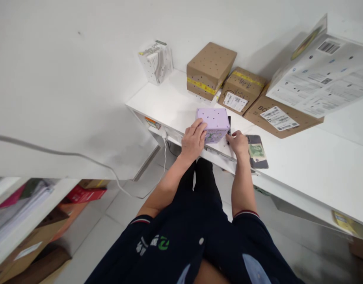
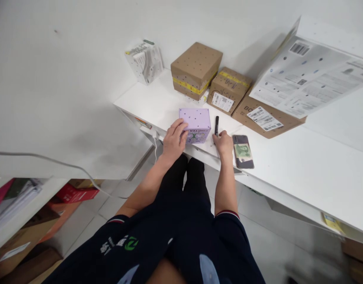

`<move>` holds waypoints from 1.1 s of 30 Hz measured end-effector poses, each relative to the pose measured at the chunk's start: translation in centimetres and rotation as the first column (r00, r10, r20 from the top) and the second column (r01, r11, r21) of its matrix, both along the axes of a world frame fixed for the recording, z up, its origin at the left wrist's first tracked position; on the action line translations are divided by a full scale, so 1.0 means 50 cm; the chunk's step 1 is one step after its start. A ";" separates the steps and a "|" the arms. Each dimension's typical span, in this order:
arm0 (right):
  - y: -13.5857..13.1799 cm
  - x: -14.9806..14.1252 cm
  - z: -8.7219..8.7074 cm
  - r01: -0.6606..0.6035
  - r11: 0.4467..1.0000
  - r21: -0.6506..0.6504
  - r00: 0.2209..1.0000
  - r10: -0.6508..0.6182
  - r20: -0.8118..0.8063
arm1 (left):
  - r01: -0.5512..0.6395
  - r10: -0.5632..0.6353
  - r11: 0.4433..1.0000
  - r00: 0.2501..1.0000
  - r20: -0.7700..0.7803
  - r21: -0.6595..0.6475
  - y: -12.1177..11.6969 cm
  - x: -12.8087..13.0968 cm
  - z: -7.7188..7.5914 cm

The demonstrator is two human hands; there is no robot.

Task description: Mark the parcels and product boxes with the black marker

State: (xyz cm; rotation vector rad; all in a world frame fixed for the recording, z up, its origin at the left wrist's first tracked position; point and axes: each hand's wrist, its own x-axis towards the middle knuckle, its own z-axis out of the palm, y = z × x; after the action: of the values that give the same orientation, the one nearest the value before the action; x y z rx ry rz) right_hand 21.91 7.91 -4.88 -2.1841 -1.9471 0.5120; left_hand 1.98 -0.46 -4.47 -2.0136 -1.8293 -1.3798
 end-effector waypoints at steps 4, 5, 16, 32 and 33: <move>-0.042 0.062 -0.010 0.148 0.965 0.215 0.986 -0.161 0.045 | 0.000 0.001 1.000 1.000 0.025 -0.028 0.001 0.001 -0.002; -0.054 0.081 -0.012 0.191 0.952 0.240 0.972 -0.217 0.086 | 0.000 0.001 0.999 0.999 0.032 -0.036 0.001 0.002 -0.003; -0.107 0.157 -0.012 0.228 0.972 0.059 0.953 -0.236 0.192 | -0.026 0.026 1.000 1.000 0.016 0.000 0.003 0.006 -0.009; -0.240 -0.006 0.074 0.047 0.978 -0.205 -0.342 -0.177 -0.923 | -0.030 0.031 0.999 0.999 0.020 -0.019 0.005 0.007 -0.014; -0.254 -0.031 0.084 -0.081 0.969 -0.235 -0.407 -0.248 -0.879 | -0.031 0.032 0.999 0.999 0.023 -0.024 0.004 0.006 -0.016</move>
State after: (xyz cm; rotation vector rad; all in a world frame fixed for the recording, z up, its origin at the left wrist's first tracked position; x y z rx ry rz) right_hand 20.38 -4.81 -0.69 -0.7345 -0.4879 1.8162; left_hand 2.28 -0.27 -5.26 -1.9793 -1.8879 -1.3858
